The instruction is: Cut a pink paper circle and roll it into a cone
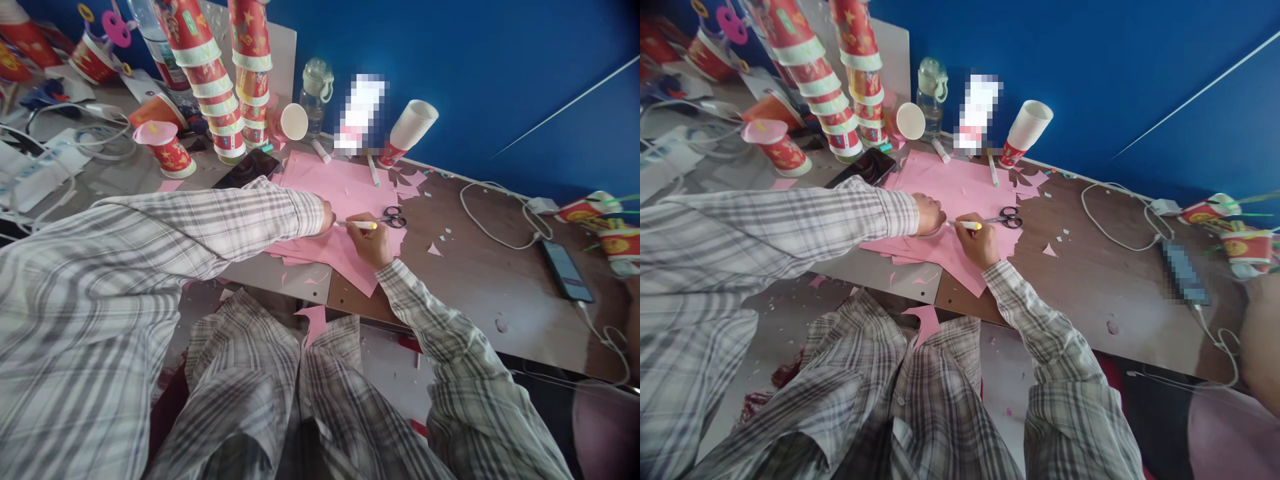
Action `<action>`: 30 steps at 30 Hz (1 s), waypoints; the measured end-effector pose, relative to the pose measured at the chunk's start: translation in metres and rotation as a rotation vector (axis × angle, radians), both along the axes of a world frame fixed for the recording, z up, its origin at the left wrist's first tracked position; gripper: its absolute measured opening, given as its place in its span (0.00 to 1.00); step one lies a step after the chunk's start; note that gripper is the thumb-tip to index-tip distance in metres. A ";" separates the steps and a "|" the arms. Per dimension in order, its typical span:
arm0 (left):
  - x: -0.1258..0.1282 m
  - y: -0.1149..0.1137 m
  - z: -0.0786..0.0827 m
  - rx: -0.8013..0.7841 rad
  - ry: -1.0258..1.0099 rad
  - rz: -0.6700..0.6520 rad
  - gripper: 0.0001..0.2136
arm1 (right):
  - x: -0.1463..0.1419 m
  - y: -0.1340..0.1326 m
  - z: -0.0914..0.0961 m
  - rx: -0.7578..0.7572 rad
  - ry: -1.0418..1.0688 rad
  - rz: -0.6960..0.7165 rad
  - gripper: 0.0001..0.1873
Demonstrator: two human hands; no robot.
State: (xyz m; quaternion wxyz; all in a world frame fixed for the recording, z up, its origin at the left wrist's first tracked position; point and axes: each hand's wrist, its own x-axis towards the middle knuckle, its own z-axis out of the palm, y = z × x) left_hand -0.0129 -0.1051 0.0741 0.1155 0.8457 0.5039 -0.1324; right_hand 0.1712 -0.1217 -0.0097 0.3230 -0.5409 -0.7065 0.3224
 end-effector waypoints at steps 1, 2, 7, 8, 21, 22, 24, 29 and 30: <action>0.001 -0.001 0.004 -0.013 0.047 -0.011 0.22 | 0.000 -0.006 -0.002 0.017 -0.020 0.001 0.08; 0.002 -0.003 0.007 -0.023 0.090 -0.020 0.26 | 0.000 -0.012 -0.004 0.035 -0.041 0.001 0.08; 0.006 -0.007 0.016 -0.029 0.287 -0.105 0.30 | -0.005 -0.034 -0.017 0.160 -0.175 0.056 0.09; 0.006 -0.007 0.017 -0.027 0.310 -0.115 0.30 | -0.006 -0.038 -0.019 0.182 -0.208 0.077 0.09; 0.004 -0.003 0.014 -0.031 0.308 -0.101 0.35 | -0.026 -0.065 0.000 0.300 -0.317 0.355 0.10; 0.003 -0.002 0.012 -0.032 0.293 -0.097 0.36 | -0.021 -0.066 0.002 0.297 -0.305 0.361 0.10; 0.001 0.001 0.010 -0.034 0.259 -0.089 0.37 | -0.010 -0.070 0.004 0.290 -0.287 0.366 0.11; -0.006 0.005 0.010 -0.047 0.153 -0.042 0.34 | 0.014 -0.080 0.006 0.281 -0.254 0.296 0.10; -0.007 0.005 0.011 -0.048 0.138 -0.041 0.34 | 0.017 -0.079 0.006 0.287 -0.253 0.277 0.09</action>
